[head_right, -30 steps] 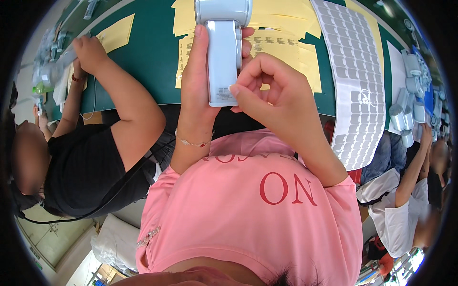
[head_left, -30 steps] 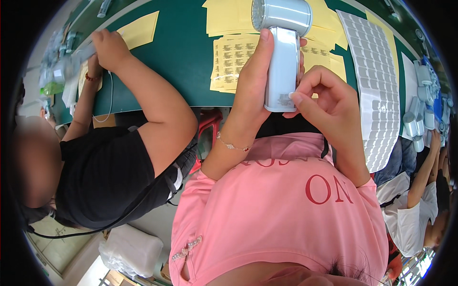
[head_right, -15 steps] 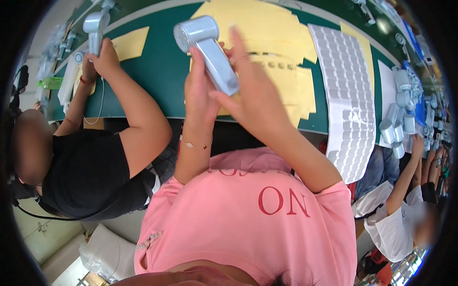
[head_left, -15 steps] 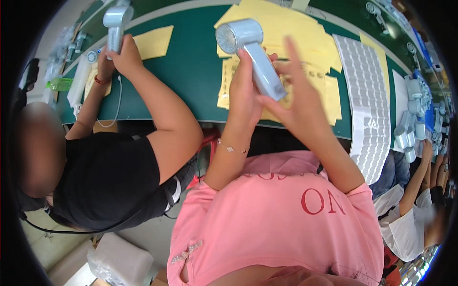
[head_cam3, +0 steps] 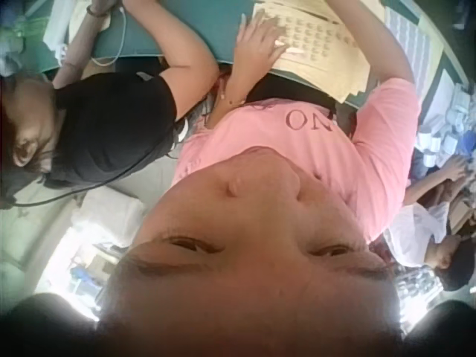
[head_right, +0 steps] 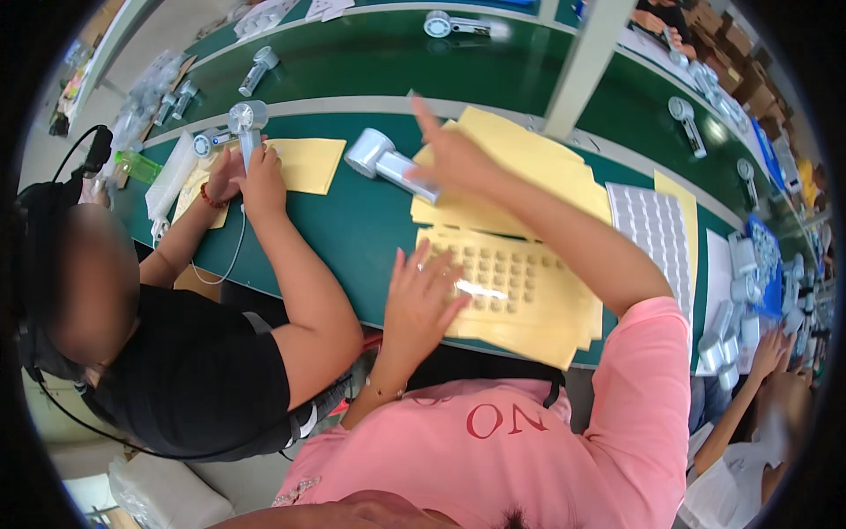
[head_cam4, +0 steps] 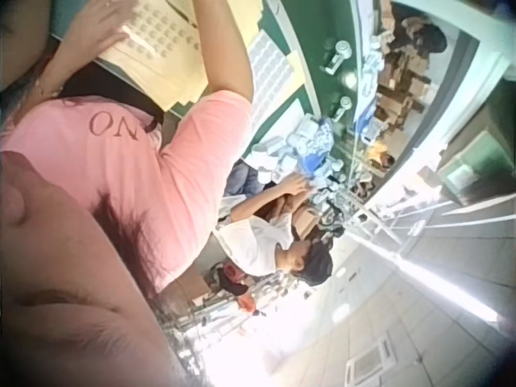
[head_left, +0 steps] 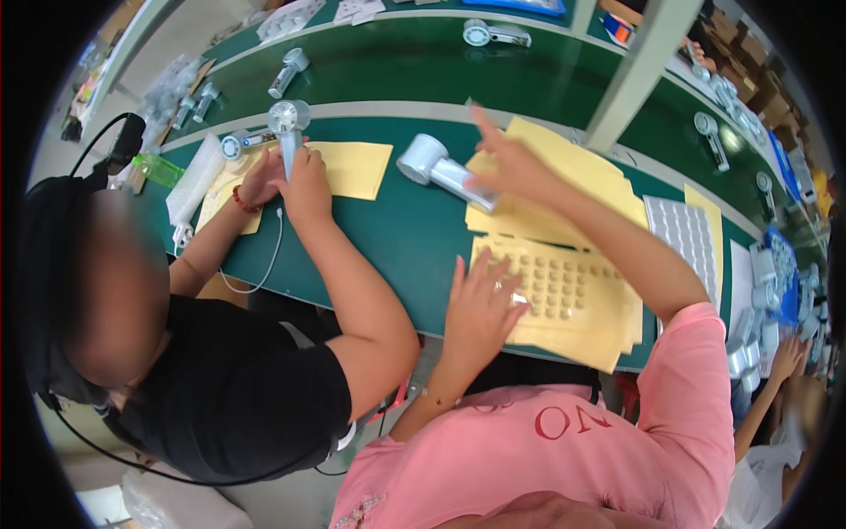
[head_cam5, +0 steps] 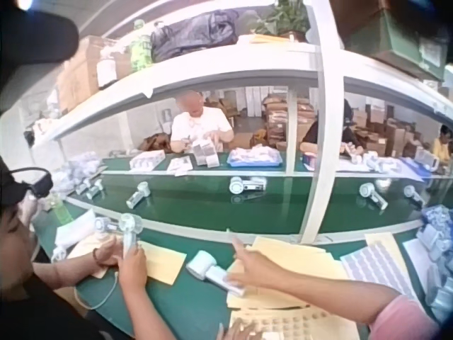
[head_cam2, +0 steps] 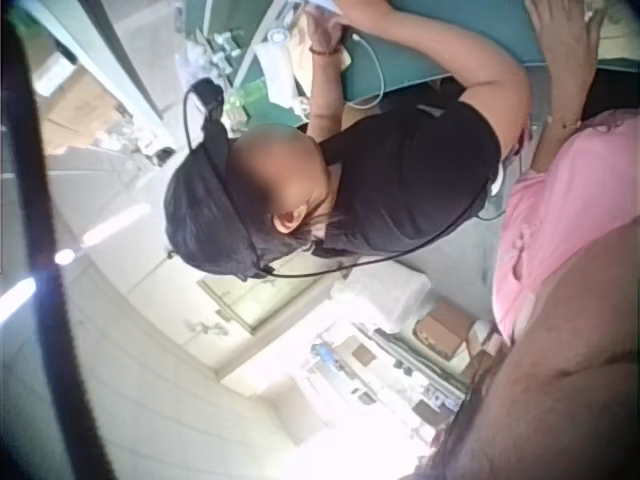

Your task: Apply product specification labels and logo stickers to handheld portable fans at an assembly line.

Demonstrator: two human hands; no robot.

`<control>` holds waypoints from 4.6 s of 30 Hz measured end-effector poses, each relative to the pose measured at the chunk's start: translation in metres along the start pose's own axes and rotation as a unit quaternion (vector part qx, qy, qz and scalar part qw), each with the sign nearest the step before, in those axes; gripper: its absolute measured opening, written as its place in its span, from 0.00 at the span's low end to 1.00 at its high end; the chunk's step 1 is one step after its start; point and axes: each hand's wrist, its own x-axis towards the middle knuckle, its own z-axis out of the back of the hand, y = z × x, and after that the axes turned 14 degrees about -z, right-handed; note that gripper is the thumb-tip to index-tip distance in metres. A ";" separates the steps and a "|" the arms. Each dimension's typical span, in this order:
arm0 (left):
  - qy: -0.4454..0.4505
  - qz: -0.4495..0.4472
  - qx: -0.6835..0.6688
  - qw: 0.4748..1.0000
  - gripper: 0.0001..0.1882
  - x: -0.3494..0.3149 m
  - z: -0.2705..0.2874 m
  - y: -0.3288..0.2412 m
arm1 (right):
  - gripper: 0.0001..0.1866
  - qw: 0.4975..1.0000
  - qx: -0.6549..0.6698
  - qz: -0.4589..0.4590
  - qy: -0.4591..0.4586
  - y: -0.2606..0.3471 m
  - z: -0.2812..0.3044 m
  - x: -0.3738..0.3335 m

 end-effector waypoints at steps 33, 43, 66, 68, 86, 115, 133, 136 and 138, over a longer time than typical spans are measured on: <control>-0.209 -0.053 -0.072 0.974 0.17 0.002 0.000 -0.040 | 0.48 0.922 0.282 -0.055 -0.260 0.076 0.062 -0.285; -0.149 0.032 -0.783 0.603 0.31 0.028 0.007 -0.113 | 0.56 0.922 0.178 -0.021 -0.342 0.063 0.033 -0.301; -0.013 0.261 -0.430 0.864 0.26 0.080 -0.034 -0.064 | 0.10 0.813 0.359 -0.301 -0.345 -0.064 0.068 -0.279; 0.036 0.230 -0.387 0.892 0.26 0.089 -0.040 -0.069 | 0.08 0.828 0.374 -0.273 -0.315 -0.068 0.064 -0.273; 0.130 0.150 -0.324 0.925 0.29 0.081 -0.039 -0.055 | 0.05 0.899 0.184 -0.310 -0.247 -0.060 0.052 -0.244; 0.114 0.171 -0.324 0.923 0.31 0.087 -0.056 -0.056 | 0.05 0.950 0.091 -0.244 -0.174 -0.052 0.056 -0.259; 0.022 0.296 -0.725 0.621 0.43 0.081 -0.029 -0.052 | 0.05 0.827 0.534 -0.160 -0.066 0.016 0.039 -0.267; 0.007 0.310 -0.742 0.594 0.41 0.077 -0.025 -0.054 | 0.04 0.831 0.527 -0.170 -0.051 0.021 0.037 -0.261; 0.010 0.285 -0.755 0.591 0.39 0.074 -0.027 -0.051 | 0.04 0.834 0.522 -0.172 -0.051 0.024 0.037 -0.259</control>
